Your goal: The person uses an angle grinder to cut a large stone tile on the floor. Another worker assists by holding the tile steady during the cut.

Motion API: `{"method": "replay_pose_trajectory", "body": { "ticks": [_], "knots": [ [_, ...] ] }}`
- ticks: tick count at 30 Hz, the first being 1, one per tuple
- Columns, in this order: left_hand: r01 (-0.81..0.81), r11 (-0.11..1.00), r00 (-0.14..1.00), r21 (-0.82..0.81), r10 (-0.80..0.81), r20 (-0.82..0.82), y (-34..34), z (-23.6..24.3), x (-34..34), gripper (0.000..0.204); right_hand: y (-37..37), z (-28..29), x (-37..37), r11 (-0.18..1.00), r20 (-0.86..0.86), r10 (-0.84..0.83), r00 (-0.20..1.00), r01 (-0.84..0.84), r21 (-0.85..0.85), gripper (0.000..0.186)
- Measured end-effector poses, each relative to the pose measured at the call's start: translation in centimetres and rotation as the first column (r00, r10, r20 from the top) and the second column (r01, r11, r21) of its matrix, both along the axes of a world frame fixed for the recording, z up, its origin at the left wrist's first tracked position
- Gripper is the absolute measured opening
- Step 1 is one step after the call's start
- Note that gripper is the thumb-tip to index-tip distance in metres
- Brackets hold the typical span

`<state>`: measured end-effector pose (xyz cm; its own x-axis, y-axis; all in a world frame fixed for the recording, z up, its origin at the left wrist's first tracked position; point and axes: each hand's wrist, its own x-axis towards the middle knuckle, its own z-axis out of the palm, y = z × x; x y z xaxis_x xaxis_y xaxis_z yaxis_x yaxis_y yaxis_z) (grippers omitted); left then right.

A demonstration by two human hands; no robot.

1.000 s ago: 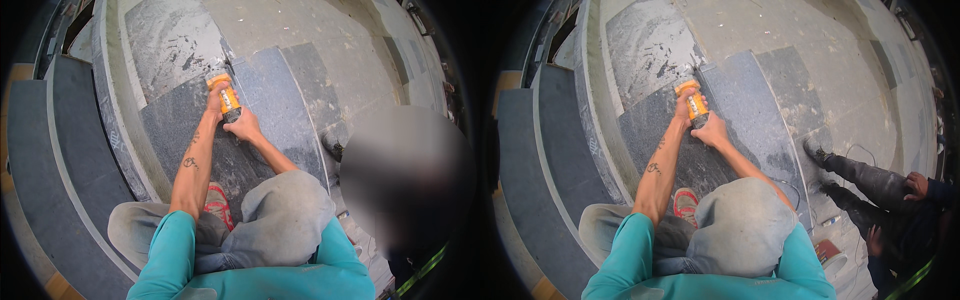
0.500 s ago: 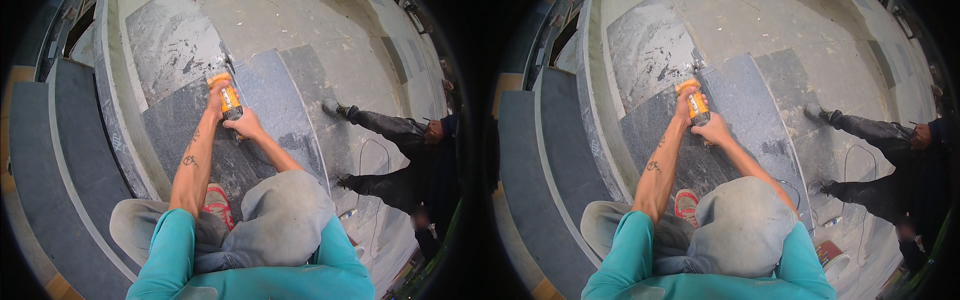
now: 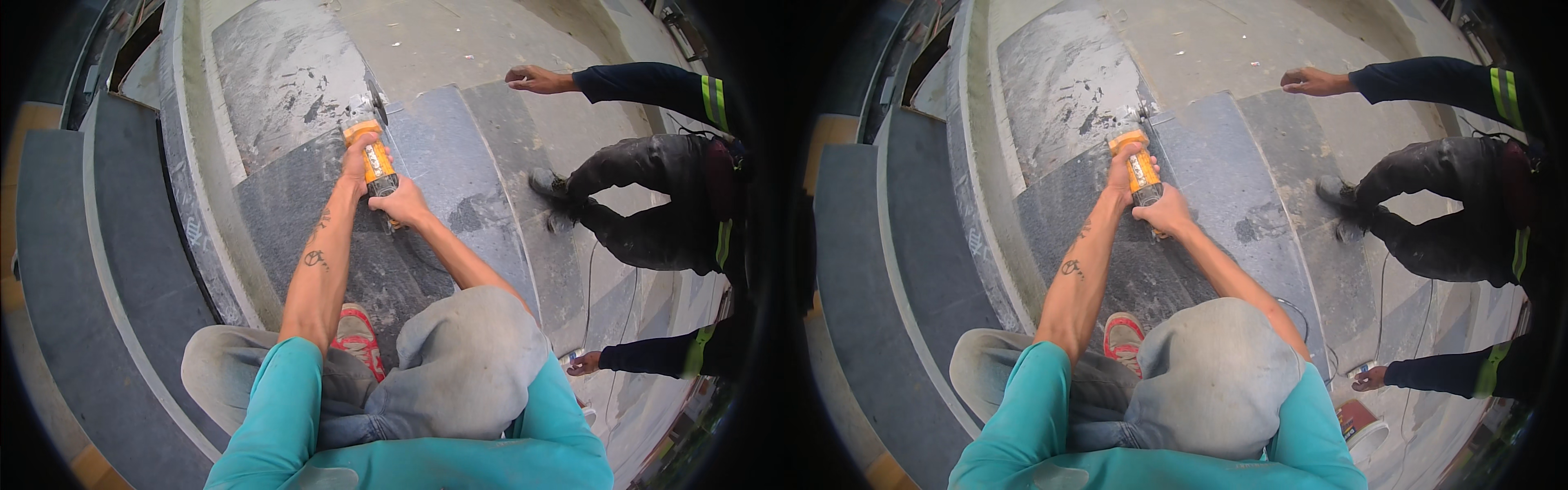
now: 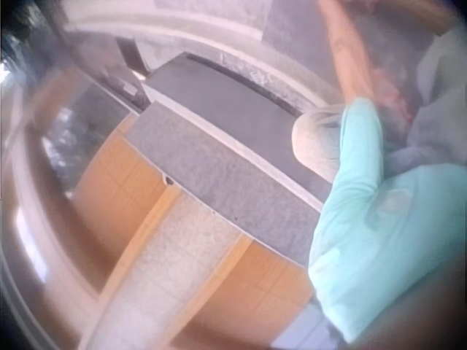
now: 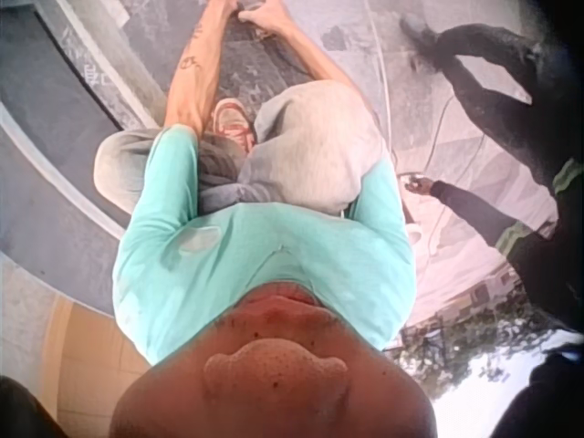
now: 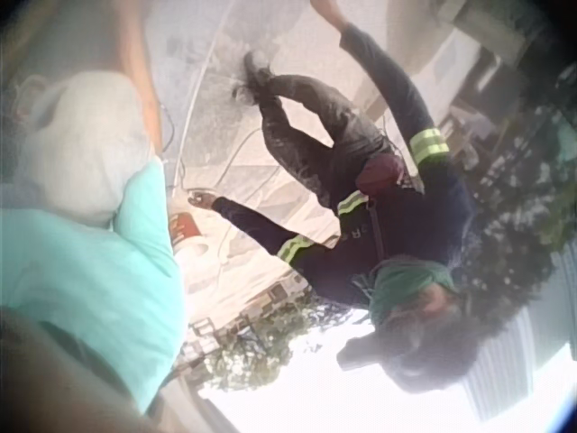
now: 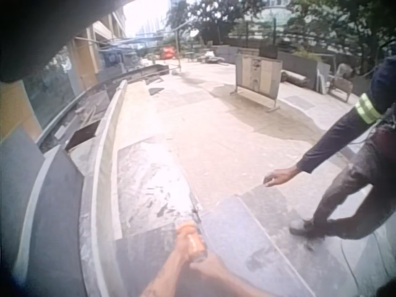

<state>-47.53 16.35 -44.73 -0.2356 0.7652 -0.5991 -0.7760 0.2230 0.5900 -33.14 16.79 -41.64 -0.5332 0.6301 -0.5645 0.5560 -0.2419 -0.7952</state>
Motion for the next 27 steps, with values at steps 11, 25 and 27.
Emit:
{"method": "replay_pose_trajectory", "body": {
  "ticks": [11,25,27],
  "knots": [
    [0.012,1.0,0.999,0.016,-0.013,0.029,0.7,-0.8,-0.9,0.038,0.4,1.0,-0.9,0.999,0.059,-0.029,0.998,0.03,-0.021,0.049],
    [0.02,1.0,0.999,-0.001,-0.02,0.026,1.3,-1.0,-1.0,0.038,0.9,1.0,-0.9,0.999,0.079,-0.038,0.996,0.04,-0.029,0.049],
    [0.019,1.0,0.999,0.002,-0.02,0.036,1.3,-1.2,-1.0,0.038,1.0,1.3,-1.0,0.999,0.097,-0.03,0.995,0.032,-0.018,0.049]
  ]
}}
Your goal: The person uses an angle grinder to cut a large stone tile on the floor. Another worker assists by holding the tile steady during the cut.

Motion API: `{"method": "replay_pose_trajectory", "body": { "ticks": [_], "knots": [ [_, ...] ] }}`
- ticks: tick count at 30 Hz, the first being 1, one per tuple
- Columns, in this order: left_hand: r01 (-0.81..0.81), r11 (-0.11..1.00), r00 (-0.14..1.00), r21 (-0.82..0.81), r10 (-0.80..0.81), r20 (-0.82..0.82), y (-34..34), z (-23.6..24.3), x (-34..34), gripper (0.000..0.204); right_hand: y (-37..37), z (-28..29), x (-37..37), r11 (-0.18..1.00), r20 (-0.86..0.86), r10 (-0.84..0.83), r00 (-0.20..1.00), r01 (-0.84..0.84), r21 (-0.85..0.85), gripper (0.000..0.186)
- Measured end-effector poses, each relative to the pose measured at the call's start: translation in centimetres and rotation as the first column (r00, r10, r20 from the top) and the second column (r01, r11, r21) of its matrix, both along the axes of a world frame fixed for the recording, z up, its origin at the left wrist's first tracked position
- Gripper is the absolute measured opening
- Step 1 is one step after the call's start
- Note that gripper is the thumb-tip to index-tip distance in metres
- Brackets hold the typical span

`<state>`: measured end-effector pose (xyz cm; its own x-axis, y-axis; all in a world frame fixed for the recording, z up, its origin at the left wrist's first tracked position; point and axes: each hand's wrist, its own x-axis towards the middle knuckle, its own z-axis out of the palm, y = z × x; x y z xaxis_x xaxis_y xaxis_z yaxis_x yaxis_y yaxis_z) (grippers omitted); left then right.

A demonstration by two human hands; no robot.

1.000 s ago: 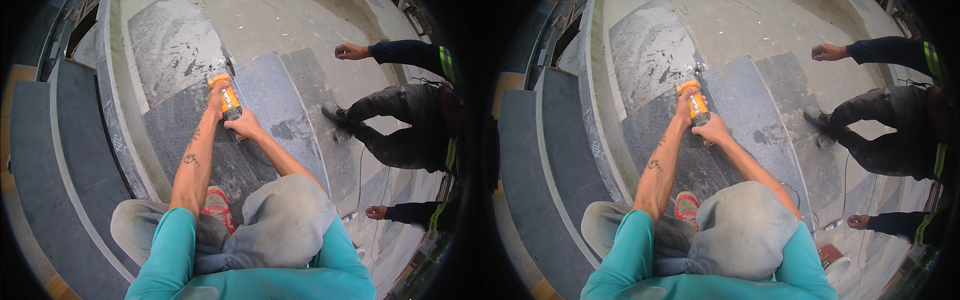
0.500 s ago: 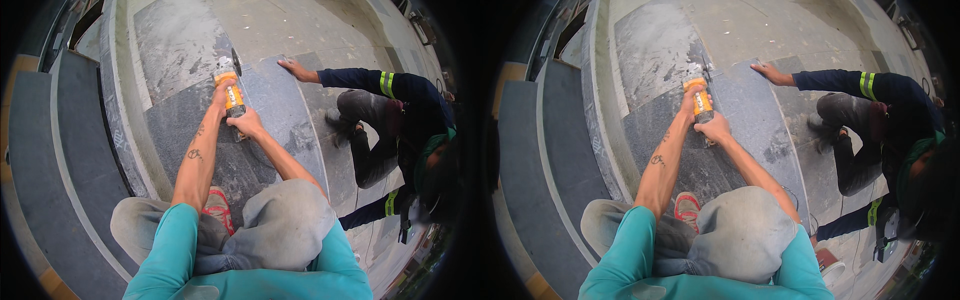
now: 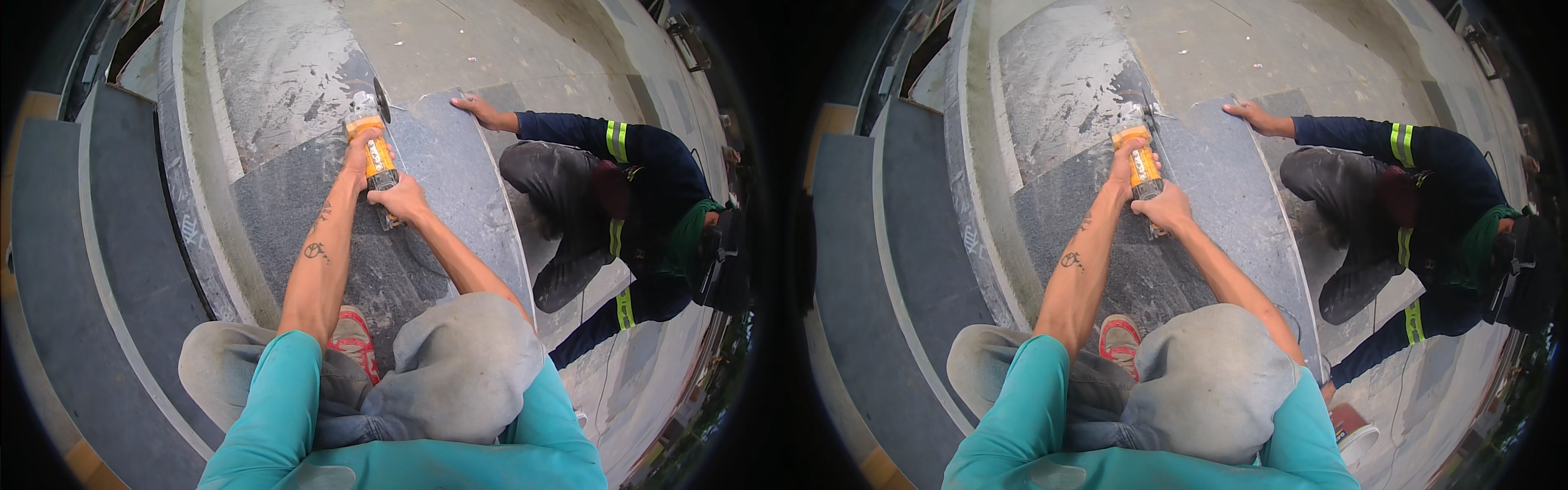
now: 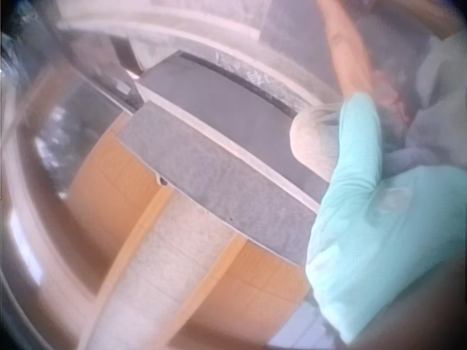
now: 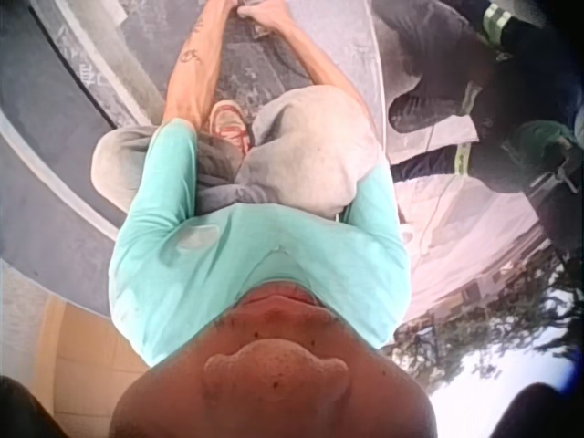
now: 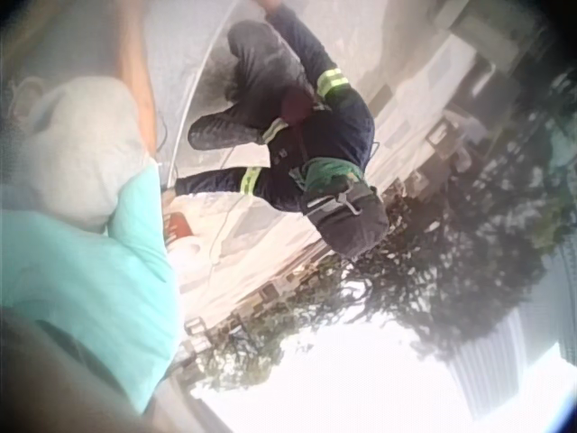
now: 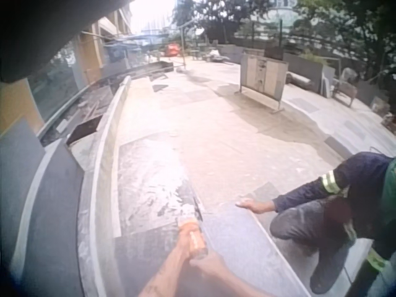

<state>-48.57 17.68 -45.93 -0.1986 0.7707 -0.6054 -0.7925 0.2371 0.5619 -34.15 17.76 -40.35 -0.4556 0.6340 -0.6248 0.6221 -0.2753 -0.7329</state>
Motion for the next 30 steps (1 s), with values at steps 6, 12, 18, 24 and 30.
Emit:
{"method": "replay_pose_trajectory", "body": {
  "ticks": [6,12,18,24,30],
  "knots": [
    [-0.01,1.0,1.0,-0.005,0.01,0.007,0.1,0.0,0.2,0.039,0.1,-0.3,0.2,1.0,-0.009,-0.01,1.0,0.01,-0.011,0.047],
    [-0.014,1.0,1.0,0.016,0.014,0.01,0.2,0.0,0.2,0.038,0.3,-0.7,0.1,1.0,-0.006,0.0,1.0,0.0,-0.007,0.047],
    [-0.017,1.0,1.0,0.006,0.016,0.024,0.0,-0.3,0.0,0.038,0.3,-0.2,0.0,1.0,-0.005,0.006,1.0,-0.006,-0.02,0.046],
    [-0.015,1.0,1.0,-0.002,0.015,0.024,0.4,-0.1,0.2,0.037,0.7,-0.7,0.1,1.0,0.001,0.009,1.0,-0.009,-0.025,0.046],
    [-0.019,1.0,1.0,-0.011,0.019,0.02,0.4,-0.1,0.0,0.037,0.8,-1.0,0.0,0.999,-0.049,0.001,0.999,-0.003,-0.053,0.044]
  ]
}}
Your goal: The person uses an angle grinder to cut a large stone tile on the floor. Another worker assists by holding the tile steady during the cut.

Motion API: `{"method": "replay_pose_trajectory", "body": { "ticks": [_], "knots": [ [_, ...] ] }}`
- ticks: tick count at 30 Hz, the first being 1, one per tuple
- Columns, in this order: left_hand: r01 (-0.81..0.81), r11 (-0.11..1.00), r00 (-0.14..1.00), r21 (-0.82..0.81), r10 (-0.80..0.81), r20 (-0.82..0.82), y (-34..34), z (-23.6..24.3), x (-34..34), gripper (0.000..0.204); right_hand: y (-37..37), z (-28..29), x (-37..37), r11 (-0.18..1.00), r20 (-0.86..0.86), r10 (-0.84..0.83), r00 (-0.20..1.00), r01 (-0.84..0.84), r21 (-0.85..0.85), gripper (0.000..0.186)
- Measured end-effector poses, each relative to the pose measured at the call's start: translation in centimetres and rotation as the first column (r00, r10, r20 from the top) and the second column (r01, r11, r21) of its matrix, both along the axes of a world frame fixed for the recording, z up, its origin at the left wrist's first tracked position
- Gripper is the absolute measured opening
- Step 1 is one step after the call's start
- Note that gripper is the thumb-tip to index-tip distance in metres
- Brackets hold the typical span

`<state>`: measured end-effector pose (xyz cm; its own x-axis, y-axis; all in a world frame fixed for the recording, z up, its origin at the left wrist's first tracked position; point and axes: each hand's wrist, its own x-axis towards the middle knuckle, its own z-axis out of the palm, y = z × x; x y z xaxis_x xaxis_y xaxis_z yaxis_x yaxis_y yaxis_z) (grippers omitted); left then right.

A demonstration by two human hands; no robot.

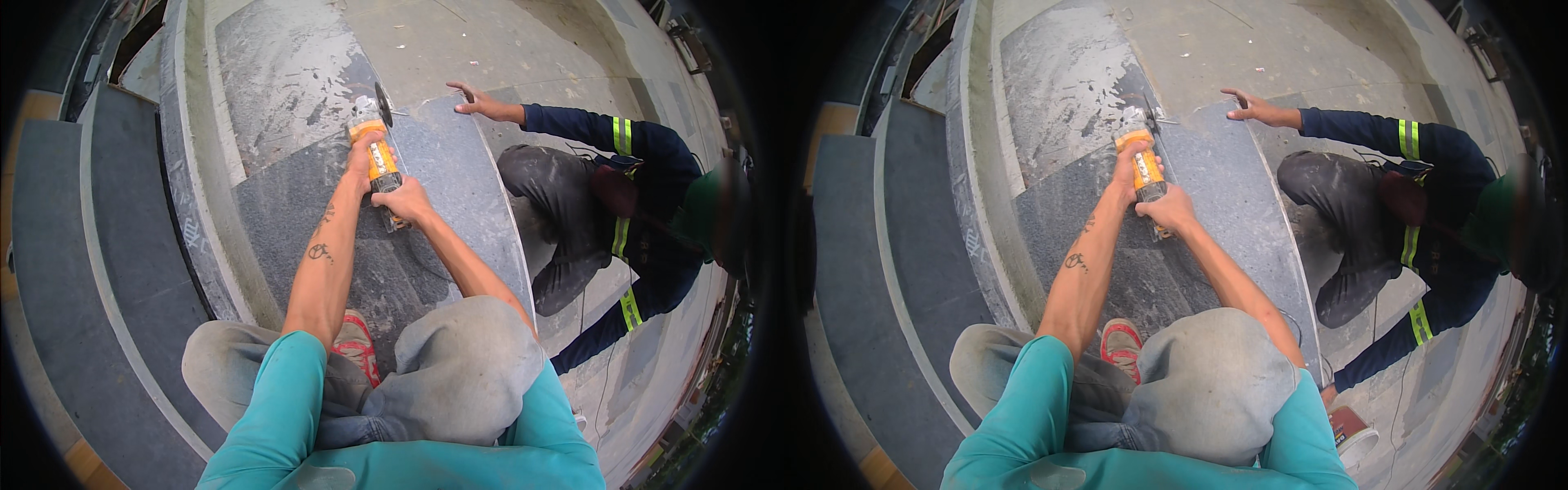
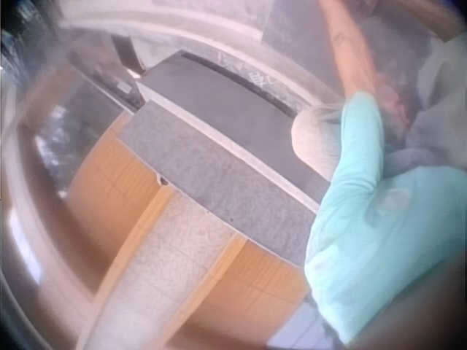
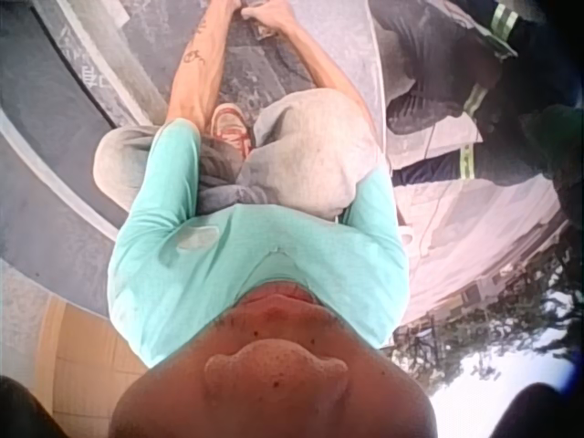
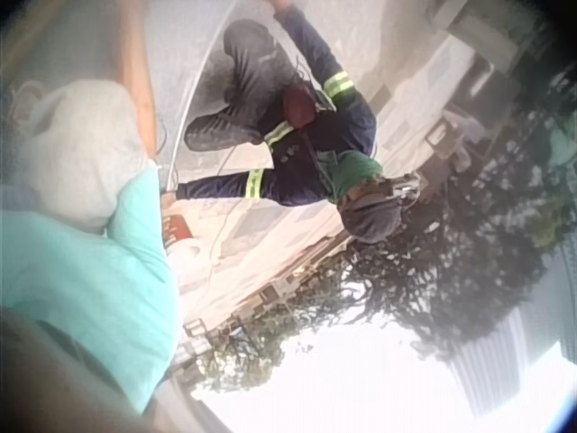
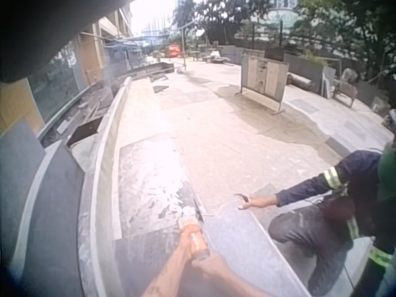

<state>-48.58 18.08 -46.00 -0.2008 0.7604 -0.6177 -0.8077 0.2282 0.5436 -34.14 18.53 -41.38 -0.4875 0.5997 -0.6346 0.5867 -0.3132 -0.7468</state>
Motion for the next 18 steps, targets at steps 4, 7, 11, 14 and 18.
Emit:
{"method": "replay_pose_trajectory", "body": {
  "ticks": [4,7,11,14,18],
  "knots": [
    [0.009,1.0,1.0,0.001,-0.009,0.012,0.1,0.0,-0.1,0.037,0.1,-0.3,-0.2,1.0,0.002,-0.008,1.0,0.008,-0.005,0.043],
    [-0.006,1.0,1.0,-0.002,0.006,0.015,0.5,-0.1,-0.3,0.037,0.3,-0.3,-0.5,1.0,0.004,-0.007,1.0,0.007,-0.006,0.043],
    [0.0,1.0,1.0,-0.009,0.0,0.023,0.7,0.0,-0.8,0.037,0.8,0.5,-1.0,0.999,0.035,0.013,0.999,-0.012,-0.032,0.043],
    [-0.001,1.0,1.0,-0.019,0.001,0.017,0.9,0.2,-0.9,0.038,0.9,0.6,-1.0,0.999,0.031,-0.004,1.0,0.006,-0.052,0.043],
    [0.005,0.999,1.0,-0.051,-0.005,0.002,0.5,0.1,-0.3,0.039,0.5,-0.1,-0.5,0.999,0.006,-0.001,1.0,0.001,-0.049,0.043]
  ]
}}
